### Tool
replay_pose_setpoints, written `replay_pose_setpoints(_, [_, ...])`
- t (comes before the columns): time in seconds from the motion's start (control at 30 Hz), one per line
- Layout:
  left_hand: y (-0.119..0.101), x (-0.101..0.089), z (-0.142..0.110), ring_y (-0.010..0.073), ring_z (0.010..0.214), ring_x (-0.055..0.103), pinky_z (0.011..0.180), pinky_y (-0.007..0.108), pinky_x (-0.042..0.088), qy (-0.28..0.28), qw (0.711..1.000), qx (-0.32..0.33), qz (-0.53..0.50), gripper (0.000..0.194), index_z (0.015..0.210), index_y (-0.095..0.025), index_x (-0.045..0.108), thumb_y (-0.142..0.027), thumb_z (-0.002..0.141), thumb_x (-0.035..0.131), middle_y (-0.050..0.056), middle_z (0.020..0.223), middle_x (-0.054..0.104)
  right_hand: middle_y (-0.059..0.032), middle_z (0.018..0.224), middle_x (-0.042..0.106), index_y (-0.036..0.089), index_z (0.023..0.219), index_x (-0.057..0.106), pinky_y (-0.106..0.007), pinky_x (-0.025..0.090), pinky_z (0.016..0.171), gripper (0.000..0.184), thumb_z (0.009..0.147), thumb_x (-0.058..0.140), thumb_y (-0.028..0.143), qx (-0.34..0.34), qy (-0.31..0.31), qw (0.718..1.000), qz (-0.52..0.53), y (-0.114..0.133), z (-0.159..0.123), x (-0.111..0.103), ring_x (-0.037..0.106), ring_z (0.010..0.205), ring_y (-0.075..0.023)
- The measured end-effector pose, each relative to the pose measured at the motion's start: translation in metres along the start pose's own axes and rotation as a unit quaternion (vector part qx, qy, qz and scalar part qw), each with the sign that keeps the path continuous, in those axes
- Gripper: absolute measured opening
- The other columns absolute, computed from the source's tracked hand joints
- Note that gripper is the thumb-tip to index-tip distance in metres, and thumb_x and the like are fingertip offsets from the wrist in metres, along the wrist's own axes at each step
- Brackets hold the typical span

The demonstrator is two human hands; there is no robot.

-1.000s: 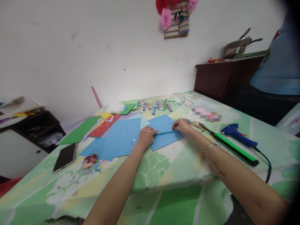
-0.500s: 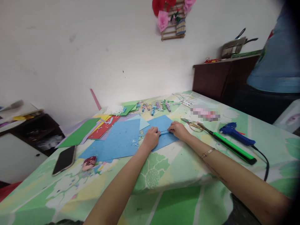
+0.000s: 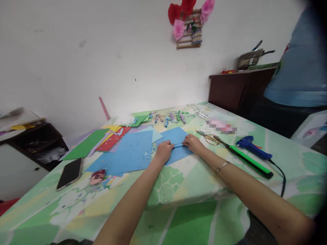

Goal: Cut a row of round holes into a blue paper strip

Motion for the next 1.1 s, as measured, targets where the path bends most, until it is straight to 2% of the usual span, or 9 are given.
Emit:
replay_pose_setpoints(0.2, [0.002, -0.007, -0.004, 0.0184, 0.094, 0.058, 0.081, 0.039, 0.050, -0.020, 1.000, 0.001, -0.023, 0.026, 0.109, -0.016, 0.056, -0.031, 0.089, 0.052, 0.008, 0.111, 0.057, -0.0073, 0.109, 0.059, 0.015, 0.107, 0.058, -0.038, 0.050, 0.081, 0.024, 0.090, 0.051, 0.030, -0.007, -0.015, 1.000, -0.002, 0.000, -0.001, -0.002, 0.058, 0.093, -0.0172])
replay_pose_setpoints(0.33, [0.005, -0.004, -0.001, 0.0185, 0.095, 0.057, 0.082, 0.039, 0.049, -0.021, 0.999, -0.002, -0.042, 0.025, 0.109, -0.016, 0.056, -0.031, 0.089, 0.051, 0.008, 0.112, 0.057, -0.0075, 0.109, 0.059, 0.015, 0.107, 0.058, -0.038, 0.049, 0.082, 0.024, 0.090, 0.051, 0.030, 0.007, -0.017, 1.000, -0.003, -0.003, 0.000, 0.002, 0.058, 0.094, -0.0173])
replay_pose_setpoints(0.5, [0.015, 0.004, 0.003, 0.0189, 0.096, 0.057, 0.082, 0.040, 0.049, -0.009, 0.998, -0.006, -0.065, 0.026, 0.110, -0.016, 0.055, -0.032, 0.089, 0.052, 0.008, 0.112, 0.057, -0.0076, 0.110, 0.059, 0.016, 0.107, 0.058, -0.038, 0.049, 0.082, 0.023, 0.090, 0.051, 0.030, 0.027, -0.007, 1.000, -0.009, -0.005, 0.000, 0.004, 0.058, 0.094, -0.0173])
replay_pose_setpoints(0.7, [0.034, 0.001, 0.000, 0.0186, 0.092, 0.058, 0.079, 0.039, 0.050, 0.023, 0.995, 0.018, -0.095, 0.029, 0.111, -0.015, 0.054, -0.032, 0.089, 0.053, 0.008, 0.108, 0.057, -0.0068, 0.107, 0.060, 0.016, 0.107, 0.058, -0.037, 0.050, 0.080, 0.023, 0.090, 0.051, 0.029, 0.027, 0.018, 0.999, -0.015, -0.008, -0.004, -0.005, 0.059, 0.092, -0.0166])
replay_pose_setpoints(0.83, [0.039, 0.002, 0.000, 0.0190, 0.094, 0.058, 0.081, 0.040, 0.050, 0.030, 0.992, 0.023, -0.116, 0.028, 0.112, -0.015, 0.054, -0.032, 0.089, 0.053, 0.008, 0.110, 0.057, -0.0072, 0.109, 0.059, 0.016, 0.107, 0.058, -0.038, 0.050, 0.081, 0.023, 0.090, 0.051, 0.029, 0.031, 0.028, 0.999, -0.016, -0.009, -0.004, -0.007, 0.058, 0.093, -0.0170])
replay_pose_setpoints(0.97, [0.041, 0.005, 0.000, 0.0192, 0.094, 0.058, 0.081, 0.040, 0.050, 0.025, 0.989, 0.011, -0.149, 0.029, 0.112, -0.015, 0.054, -0.032, 0.089, 0.053, 0.008, 0.110, 0.057, -0.0075, 0.110, 0.059, 0.016, 0.107, 0.058, -0.038, 0.050, 0.081, 0.024, 0.090, 0.051, 0.030, 0.036, 0.036, 0.999, -0.017, -0.004, 0.000, -0.005, 0.058, 0.094, -0.0172])
replay_pose_setpoints(1.1, [0.040, 0.008, -0.001, 0.0194, 0.095, 0.057, 0.081, 0.040, 0.049, 0.014, 0.981, 0.001, -0.191, 0.029, 0.111, -0.015, 0.054, -0.032, 0.089, 0.053, 0.008, 0.111, 0.057, -0.0074, 0.110, 0.059, 0.015, 0.108, 0.057, -0.039, 0.049, 0.082, 0.025, 0.089, 0.052, 0.030, 0.025, 0.043, 0.999, -0.016, 0.011, 0.002, -0.004, 0.058, 0.095, -0.0178])
Point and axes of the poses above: each hand's wrist, its own z-axis towards the middle knuckle, its own x-axis out of the palm, y = z × x, the point moved 4 cm from there along z, towards the middle knuckle
